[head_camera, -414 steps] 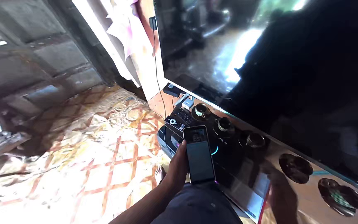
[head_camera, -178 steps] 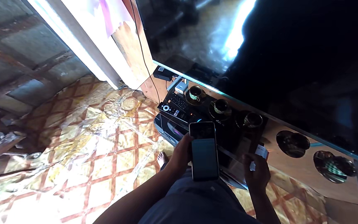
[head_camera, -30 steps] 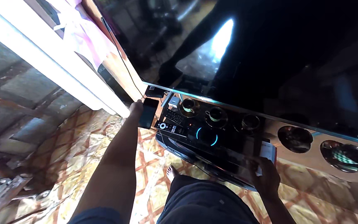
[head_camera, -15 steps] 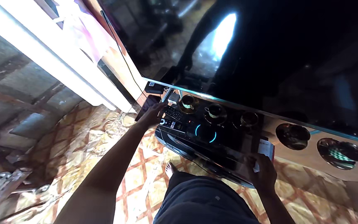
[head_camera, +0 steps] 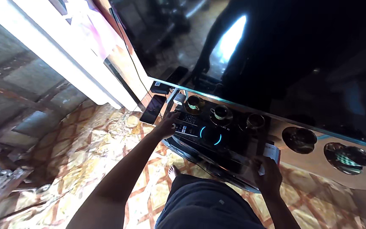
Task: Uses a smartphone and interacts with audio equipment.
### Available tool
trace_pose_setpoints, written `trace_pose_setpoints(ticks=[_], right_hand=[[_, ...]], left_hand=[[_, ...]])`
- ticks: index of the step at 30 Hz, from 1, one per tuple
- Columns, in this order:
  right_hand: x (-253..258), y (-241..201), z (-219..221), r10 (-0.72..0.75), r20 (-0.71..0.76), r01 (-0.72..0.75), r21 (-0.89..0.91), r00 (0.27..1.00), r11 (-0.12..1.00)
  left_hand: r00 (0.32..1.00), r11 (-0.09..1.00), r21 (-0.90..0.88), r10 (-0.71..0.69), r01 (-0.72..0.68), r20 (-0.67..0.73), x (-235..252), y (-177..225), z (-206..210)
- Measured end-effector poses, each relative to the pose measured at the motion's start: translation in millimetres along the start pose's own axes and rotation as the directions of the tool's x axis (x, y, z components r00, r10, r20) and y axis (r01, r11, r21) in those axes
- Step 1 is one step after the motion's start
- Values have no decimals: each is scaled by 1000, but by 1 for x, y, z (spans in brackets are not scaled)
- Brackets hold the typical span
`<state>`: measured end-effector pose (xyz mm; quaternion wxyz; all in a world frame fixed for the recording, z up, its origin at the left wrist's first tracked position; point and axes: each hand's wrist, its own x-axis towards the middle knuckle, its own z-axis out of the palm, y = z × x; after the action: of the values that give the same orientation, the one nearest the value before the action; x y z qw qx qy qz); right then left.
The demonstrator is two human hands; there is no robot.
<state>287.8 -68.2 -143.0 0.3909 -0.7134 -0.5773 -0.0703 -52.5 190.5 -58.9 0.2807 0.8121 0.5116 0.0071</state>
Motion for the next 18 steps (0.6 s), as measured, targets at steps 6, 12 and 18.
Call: trace_pose_setpoints(ticks=[6, 12, 18], right_hand=[[2, -5, -2, -11, 10, 11, -26, 1000, 1000], [4, -6, -3, 16, 27, -16, -22, 1000, 1000], [3, -7, -2, 20, 20, -19, -30, 1000, 999]], left_hand=[[996, 996, -19, 85, -85, 13, -9, -7, -5], [994, 991, -77, 110, -112, -20, -2, 9, 7], [997, 992, -100, 72, -73, -10, -6, 36, 22]])
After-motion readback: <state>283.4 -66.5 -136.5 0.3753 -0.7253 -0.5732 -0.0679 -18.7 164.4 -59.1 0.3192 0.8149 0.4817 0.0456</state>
